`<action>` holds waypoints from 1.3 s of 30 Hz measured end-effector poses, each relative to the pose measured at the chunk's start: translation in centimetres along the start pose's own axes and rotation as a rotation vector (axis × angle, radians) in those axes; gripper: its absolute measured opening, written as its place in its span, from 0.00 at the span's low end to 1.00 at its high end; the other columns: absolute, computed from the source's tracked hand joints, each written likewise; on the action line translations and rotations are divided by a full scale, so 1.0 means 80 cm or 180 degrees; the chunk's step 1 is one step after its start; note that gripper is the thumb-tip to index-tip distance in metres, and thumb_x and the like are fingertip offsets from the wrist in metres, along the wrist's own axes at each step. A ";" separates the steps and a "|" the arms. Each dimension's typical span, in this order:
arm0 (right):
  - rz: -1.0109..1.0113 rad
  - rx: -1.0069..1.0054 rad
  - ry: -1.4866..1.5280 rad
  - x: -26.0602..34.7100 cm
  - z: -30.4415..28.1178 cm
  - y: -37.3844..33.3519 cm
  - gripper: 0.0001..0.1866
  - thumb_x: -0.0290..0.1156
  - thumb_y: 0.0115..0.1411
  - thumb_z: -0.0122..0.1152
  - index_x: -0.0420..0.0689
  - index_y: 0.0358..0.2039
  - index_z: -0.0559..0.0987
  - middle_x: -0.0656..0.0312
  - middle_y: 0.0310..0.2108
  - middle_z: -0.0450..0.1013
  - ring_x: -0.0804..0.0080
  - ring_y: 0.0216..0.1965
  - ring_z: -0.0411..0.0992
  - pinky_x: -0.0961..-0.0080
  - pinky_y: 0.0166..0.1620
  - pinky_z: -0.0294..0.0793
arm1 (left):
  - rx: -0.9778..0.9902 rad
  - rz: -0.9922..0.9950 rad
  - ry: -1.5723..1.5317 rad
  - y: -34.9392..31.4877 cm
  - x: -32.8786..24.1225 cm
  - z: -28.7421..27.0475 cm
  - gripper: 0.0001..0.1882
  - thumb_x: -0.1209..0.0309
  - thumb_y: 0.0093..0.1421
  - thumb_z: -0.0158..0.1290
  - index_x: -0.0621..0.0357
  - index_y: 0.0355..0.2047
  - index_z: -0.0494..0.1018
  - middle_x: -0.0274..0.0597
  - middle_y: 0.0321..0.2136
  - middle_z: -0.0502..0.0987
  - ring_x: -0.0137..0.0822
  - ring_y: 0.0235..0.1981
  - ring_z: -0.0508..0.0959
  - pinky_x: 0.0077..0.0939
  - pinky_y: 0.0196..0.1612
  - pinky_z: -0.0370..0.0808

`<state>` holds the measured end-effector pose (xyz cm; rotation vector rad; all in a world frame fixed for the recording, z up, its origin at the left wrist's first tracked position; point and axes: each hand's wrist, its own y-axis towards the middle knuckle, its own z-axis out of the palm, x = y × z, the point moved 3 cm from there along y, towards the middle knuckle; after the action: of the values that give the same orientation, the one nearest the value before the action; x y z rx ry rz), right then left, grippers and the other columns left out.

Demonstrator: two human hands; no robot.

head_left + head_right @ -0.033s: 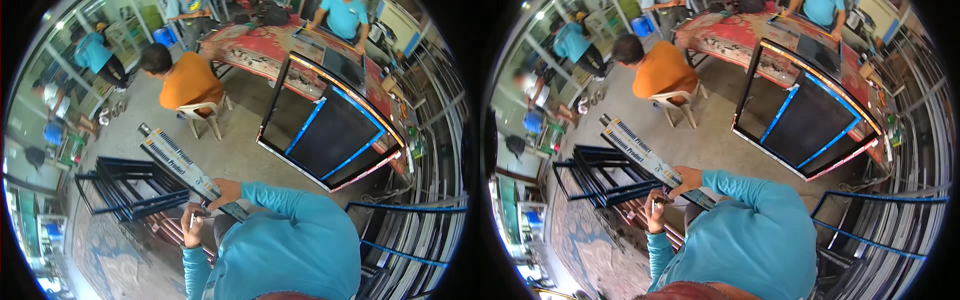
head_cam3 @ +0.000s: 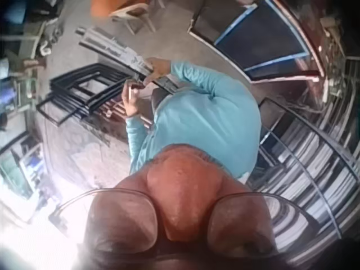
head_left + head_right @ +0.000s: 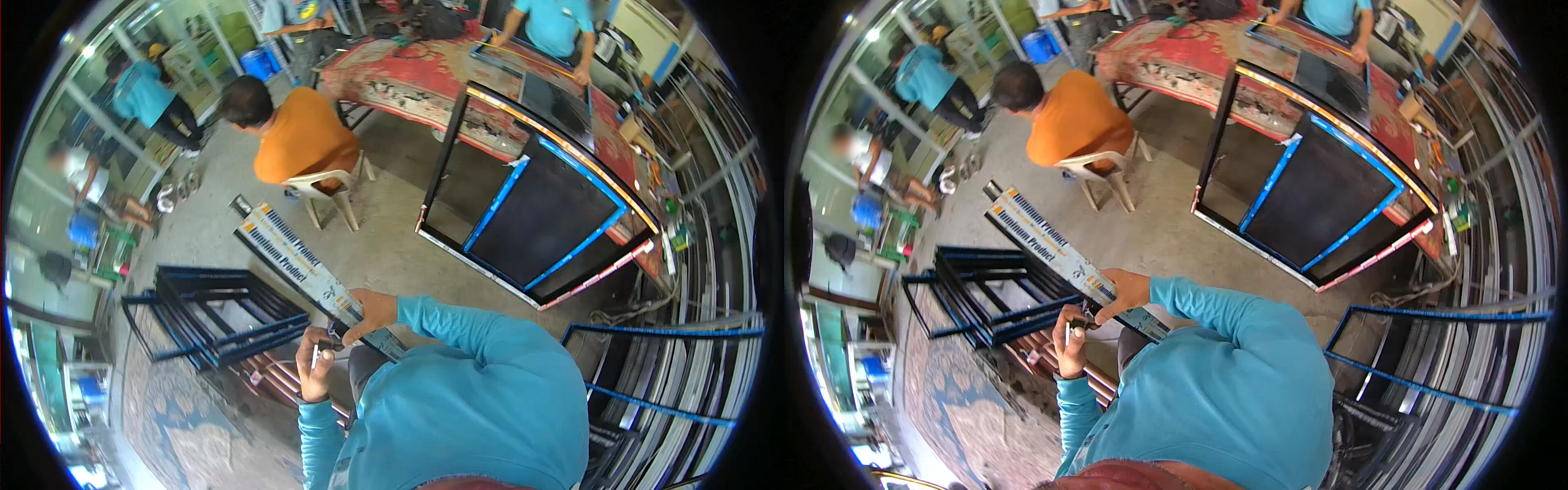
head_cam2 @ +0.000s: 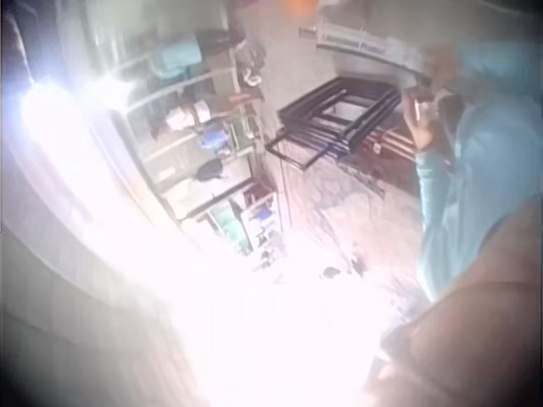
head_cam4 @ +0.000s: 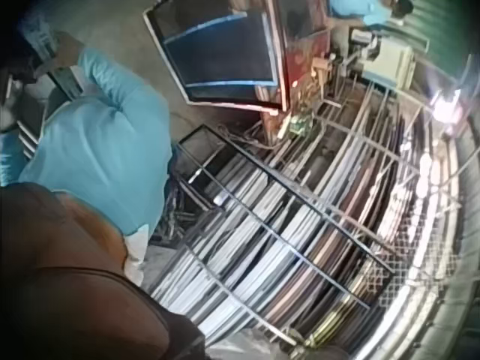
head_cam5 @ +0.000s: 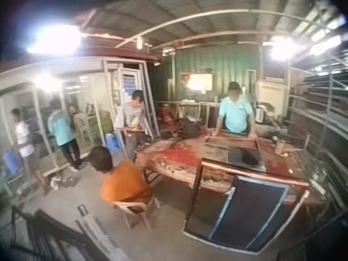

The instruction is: Measuring, cutting, and assembling aluminum window frame components using a miter saw and manual assembly.

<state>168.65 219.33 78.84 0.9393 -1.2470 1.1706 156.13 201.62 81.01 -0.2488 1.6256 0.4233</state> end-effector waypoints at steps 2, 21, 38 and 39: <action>-0.0025 -0.0579 -0.0028 -0.002 -0.030 0.005 0.24 0.37 0.52 0.83 0.42 0.47 0.83 0.61 0.41 0.84 0.72 0.43 0.81 0.70 0.51 0.81 | 0.0460 0.0146 -0.0118 0.062 0.003 0.003 0.23 0.51 0.62 0.61 0.62 0.38 0.74 0.39 0.38 0.72 0.32 0.39 0.72 0.30 0.46 0.70; -0.1448 -0.2045 0.0015 0.091 -0.252 0.156 0.29 0.20 0.53 0.76 0.45 0.51 0.70 0.51 0.44 0.79 0.61 0.48 0.81 0.63 0.52 0.82 | 0.0940 0.0438 -0.1260 0.490 0.007 -0.068 0.28 0.78 0.62 0.67 0.59 0.57 0.64 0.51 0.52 0.78 0.35 0.47 0.83 0.34 0.51 0.82; -0.0725 -0.0023 0.0433 0.118 -0.122 0.706 0.29 0.25 0.54 0.82 0.41 0.53 0.75 0.59 0.45 0.81 0.74 0.45 0.80 0.72 0.47 0.83 | -0.1705 0.0665 -0.0914 0.511 0.066 -0.488 0.29 0.89 0.65 0.55 0.65 0.67 0.69 0.46 0.62 0.73 0.31 0.53 0.80 0.27 0.53 0.81; -0.1053 0.0014 0.0524 0.120 -0.108 0.751 0.30 0.26 0.54 0.82 0.40 0.55 0.74 0.59 0.45 0.81 0.75 0.45 0.80 0.73 0.46 0.83 | -0.1775 0.0800 -0.0557 0.519 0.068 -0.526 0.28 0.90 0.64 0.55 0.65 0.65 0.70 0.46 0.62 0.73 0.31 0.52 0.81 0.27 0.53 0.81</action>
<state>111.03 240.39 82.53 0.9884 -0.9168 0.9671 100.51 222.31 83.13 -0.4129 1.3432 1.0640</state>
